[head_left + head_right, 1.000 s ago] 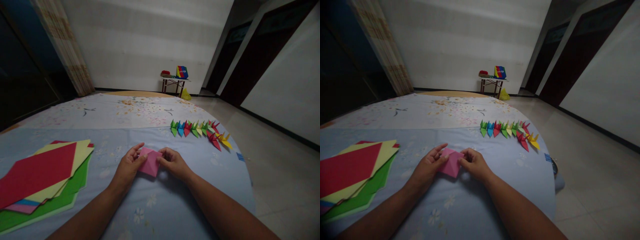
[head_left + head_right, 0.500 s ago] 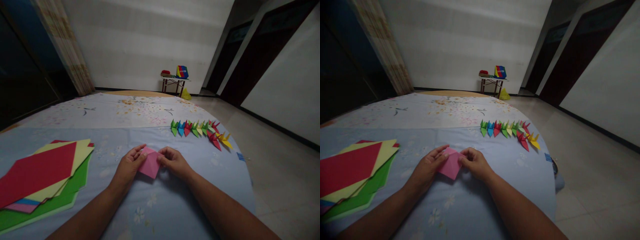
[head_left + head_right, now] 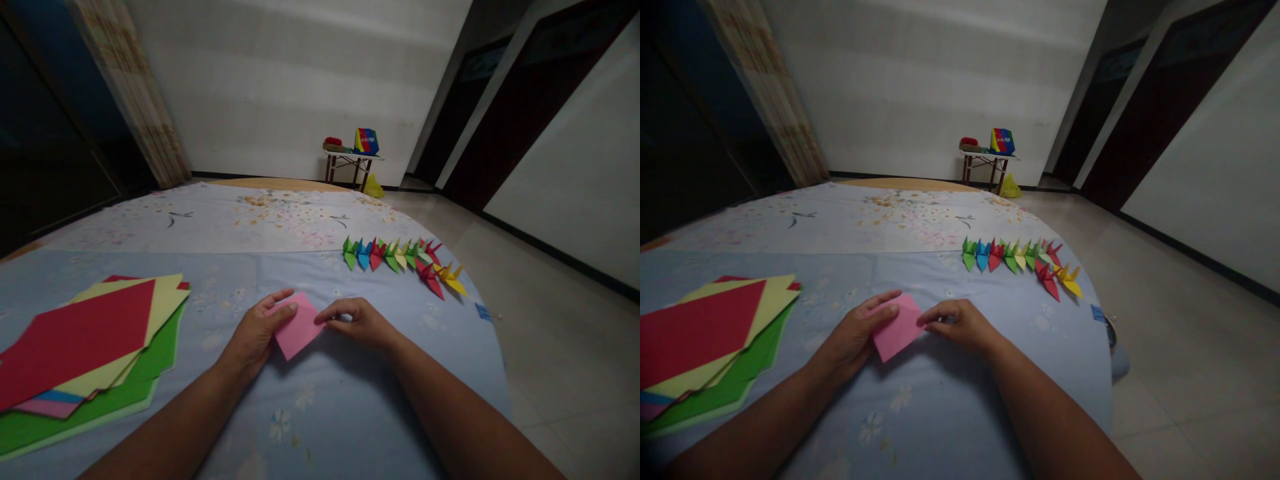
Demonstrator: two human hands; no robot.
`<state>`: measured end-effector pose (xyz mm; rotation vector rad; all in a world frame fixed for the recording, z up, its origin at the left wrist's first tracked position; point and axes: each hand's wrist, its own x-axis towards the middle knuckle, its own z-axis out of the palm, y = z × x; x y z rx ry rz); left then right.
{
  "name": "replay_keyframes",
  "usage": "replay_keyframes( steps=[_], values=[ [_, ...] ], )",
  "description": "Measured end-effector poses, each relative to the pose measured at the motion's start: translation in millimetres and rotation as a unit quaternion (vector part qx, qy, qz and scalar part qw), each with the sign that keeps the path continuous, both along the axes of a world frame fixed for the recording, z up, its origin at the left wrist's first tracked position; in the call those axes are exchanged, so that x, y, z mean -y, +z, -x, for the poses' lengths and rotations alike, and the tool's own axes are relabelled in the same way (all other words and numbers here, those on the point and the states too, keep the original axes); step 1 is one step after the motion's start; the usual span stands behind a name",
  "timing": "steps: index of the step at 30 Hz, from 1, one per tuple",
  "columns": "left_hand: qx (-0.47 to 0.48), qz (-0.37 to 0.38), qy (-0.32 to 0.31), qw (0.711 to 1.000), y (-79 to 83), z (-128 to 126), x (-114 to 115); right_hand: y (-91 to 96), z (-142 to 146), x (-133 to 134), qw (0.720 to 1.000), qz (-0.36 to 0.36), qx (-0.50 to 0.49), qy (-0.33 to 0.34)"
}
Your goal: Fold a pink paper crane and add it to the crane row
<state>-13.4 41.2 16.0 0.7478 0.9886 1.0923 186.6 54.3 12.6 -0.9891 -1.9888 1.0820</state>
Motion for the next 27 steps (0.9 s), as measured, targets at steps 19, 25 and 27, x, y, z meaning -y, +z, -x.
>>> replay_keyframes(
  steps=[19,25,27],
  values=[
    [0.010,0.003,-0.111,0.994,-3.0,-2,3,-7.8,-5,-9,0.995,-0.088,-0.039,-0.038],
    [0.021,0.016,-0.120,0.992,-7.0,-6,5,-8.9,-3,-10,0.995,-0.067,-0.035,-0.069],
    [0.019,0.029,-0.125,0.992,-8.2,-8,7,-10.2,-2,-11,0.994,-0.055,-0.046,-0.084]
  ],
)
